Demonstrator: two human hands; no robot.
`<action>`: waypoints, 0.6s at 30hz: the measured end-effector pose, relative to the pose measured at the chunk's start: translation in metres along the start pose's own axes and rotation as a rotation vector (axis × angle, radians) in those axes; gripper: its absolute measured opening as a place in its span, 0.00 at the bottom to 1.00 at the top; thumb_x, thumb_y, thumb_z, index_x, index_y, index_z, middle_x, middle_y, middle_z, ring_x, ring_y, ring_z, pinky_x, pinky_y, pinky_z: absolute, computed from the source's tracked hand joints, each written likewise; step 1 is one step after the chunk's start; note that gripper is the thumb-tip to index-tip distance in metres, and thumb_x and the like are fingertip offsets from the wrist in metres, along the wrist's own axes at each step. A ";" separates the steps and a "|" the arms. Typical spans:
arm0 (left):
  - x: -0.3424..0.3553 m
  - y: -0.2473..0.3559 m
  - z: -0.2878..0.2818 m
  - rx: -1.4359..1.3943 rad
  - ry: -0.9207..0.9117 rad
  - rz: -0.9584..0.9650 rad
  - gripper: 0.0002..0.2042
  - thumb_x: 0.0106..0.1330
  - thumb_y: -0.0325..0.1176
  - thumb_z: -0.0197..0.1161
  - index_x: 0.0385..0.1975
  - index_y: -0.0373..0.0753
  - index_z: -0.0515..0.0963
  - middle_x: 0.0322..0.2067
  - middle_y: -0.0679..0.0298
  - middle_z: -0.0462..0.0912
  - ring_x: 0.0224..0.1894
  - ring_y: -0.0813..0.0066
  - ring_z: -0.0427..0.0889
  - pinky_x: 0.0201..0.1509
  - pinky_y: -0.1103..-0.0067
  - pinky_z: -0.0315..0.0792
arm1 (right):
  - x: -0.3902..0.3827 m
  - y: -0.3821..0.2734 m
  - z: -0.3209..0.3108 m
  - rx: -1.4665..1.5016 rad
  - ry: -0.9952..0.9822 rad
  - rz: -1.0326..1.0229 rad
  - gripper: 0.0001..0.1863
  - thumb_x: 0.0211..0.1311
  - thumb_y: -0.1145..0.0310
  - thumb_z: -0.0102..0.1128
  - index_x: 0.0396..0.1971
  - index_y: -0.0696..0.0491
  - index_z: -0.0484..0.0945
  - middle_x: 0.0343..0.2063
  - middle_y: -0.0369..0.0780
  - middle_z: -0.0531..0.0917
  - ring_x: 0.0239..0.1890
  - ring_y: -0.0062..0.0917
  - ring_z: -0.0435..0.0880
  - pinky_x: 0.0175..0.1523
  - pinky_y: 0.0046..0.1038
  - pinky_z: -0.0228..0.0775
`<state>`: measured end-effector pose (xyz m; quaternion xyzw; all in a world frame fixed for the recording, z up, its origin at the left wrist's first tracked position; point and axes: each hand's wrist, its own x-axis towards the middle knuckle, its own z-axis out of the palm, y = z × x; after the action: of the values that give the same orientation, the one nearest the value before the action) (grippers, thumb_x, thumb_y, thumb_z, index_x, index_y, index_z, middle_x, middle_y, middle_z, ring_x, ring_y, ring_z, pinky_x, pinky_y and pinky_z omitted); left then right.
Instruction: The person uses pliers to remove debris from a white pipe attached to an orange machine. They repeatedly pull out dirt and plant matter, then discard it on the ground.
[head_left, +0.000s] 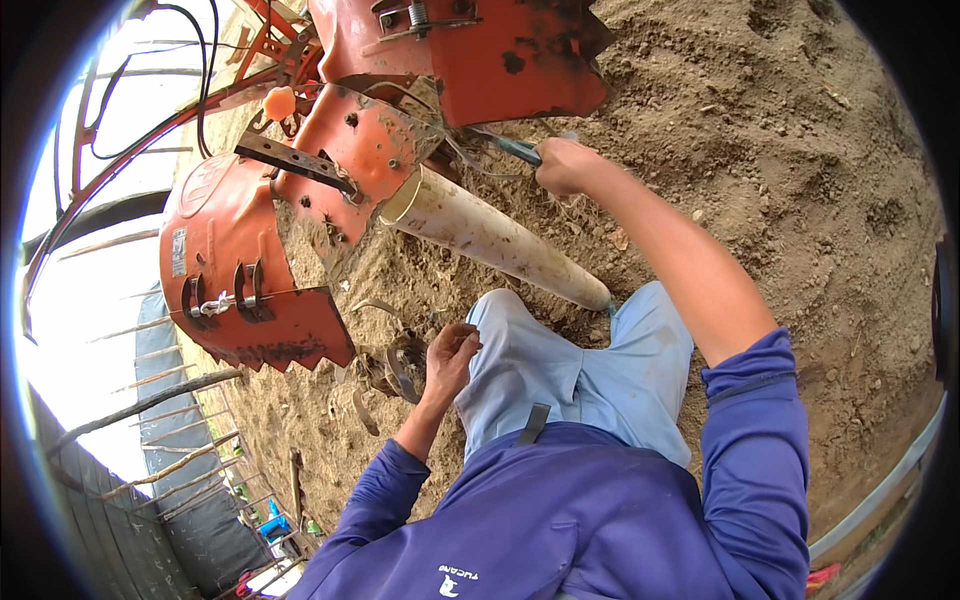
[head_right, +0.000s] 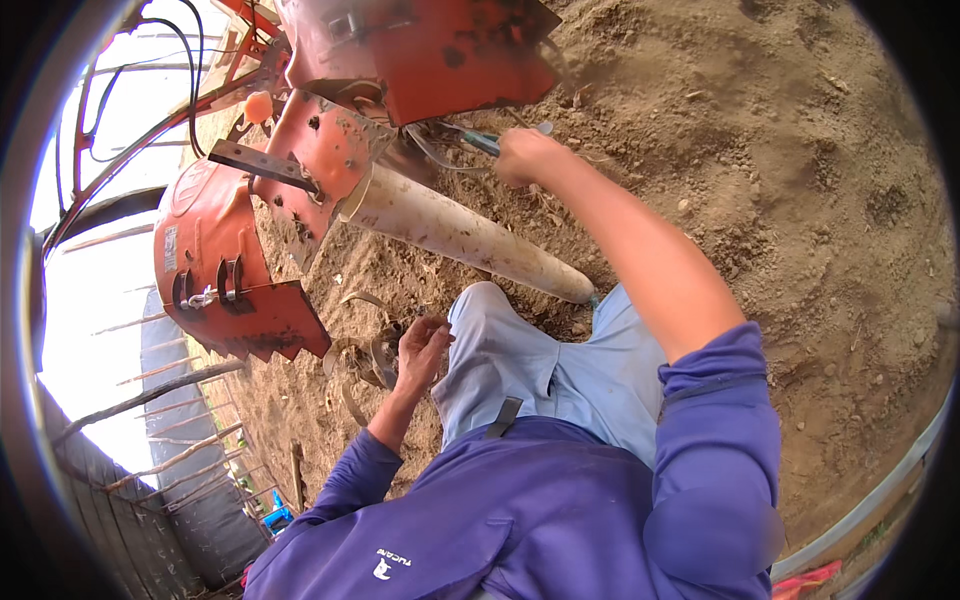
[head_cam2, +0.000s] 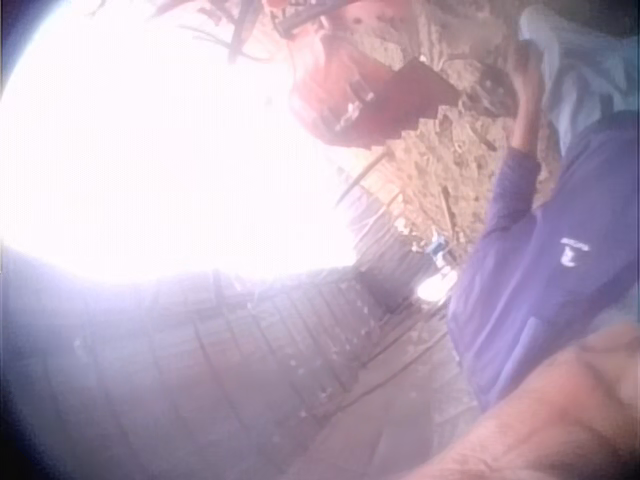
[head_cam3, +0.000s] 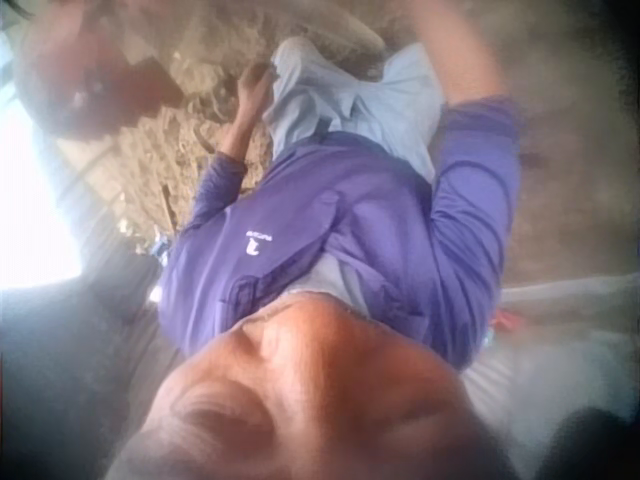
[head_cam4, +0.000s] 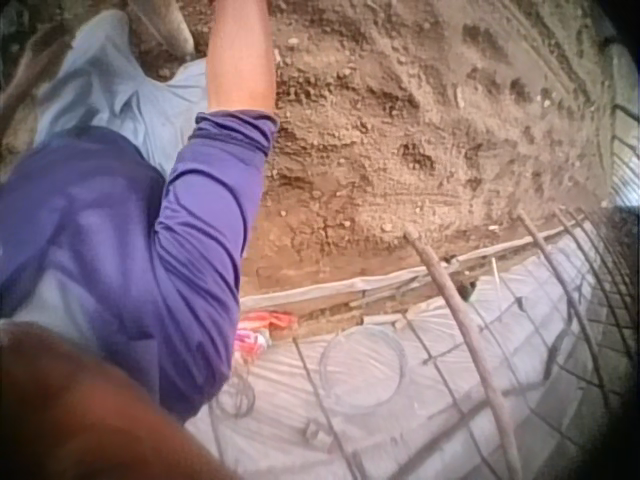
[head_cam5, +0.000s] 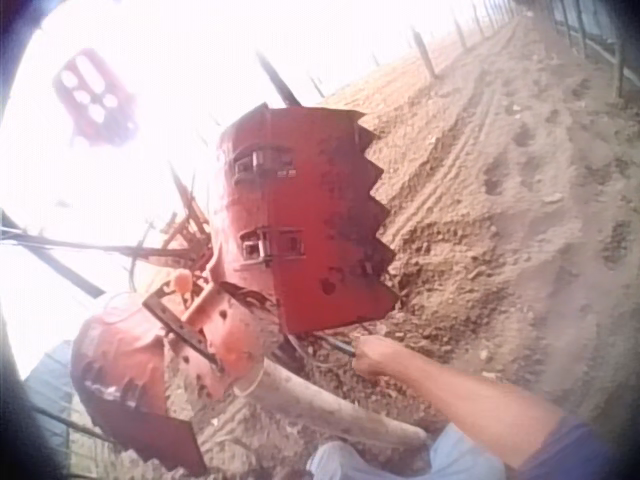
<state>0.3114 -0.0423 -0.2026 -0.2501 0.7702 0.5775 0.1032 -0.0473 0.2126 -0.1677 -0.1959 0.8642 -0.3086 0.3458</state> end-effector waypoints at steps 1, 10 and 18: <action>-0.002 -0.006 -0.004 -0.005 0.011 -0.010 0.13 0.80 0.33 0.66 0.56 0.32 0.81 0.46 0.64 0.86 0.45 0.77 0.87 0.52 0.77 0.82 | 0.007 -0.005 -0.002 -0.024 -0.009 -0.014 0.19 0.61 0.74 0.55 0.50 0.62 0.86 0.49 0.54 0.89 0.52 0.44 0.90 0.58 0.44 0.82; -0.004 -0.026 -0.019 -0.052 0.043 -0.011 0.12 0.80 0.32 0.67 0.54 0.32 0.82 0.44 0.66 0.86 0.44 0.79 0.86 0.52 0.79 0.82 | 0.004 -0.037 0.002 -0.364 0.138 0.073 0.20 0.68 0.72 0.60 0.57 0.61 0.85 0.58 0.53 0.86 0.57 0.46 0.89 0.64 0.43 0.81; -0.013 -0.020 -0.013 0.002 0.032 0.032 0.11 0.78 0.31 0.68 0.52 0.32 0.82 0.40 0.66 0.87 0.41 0.81 0.85 0.47 0.81 0.80 | -0.005 -0.004 0.012 -0.020 0.097 -0.024 0.22 0.73 0.81 0.44 0.65 0.65 0.66 0.49 0.58 0.85 0.48 0.46 0.89 0.54 0.46 0.84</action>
<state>0.3344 -0.0553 -0.2094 -0.2467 0.7761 0.5745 0.0819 -0.0347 0.2074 -0.1698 -0.1943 0.8805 -0.3132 0.2980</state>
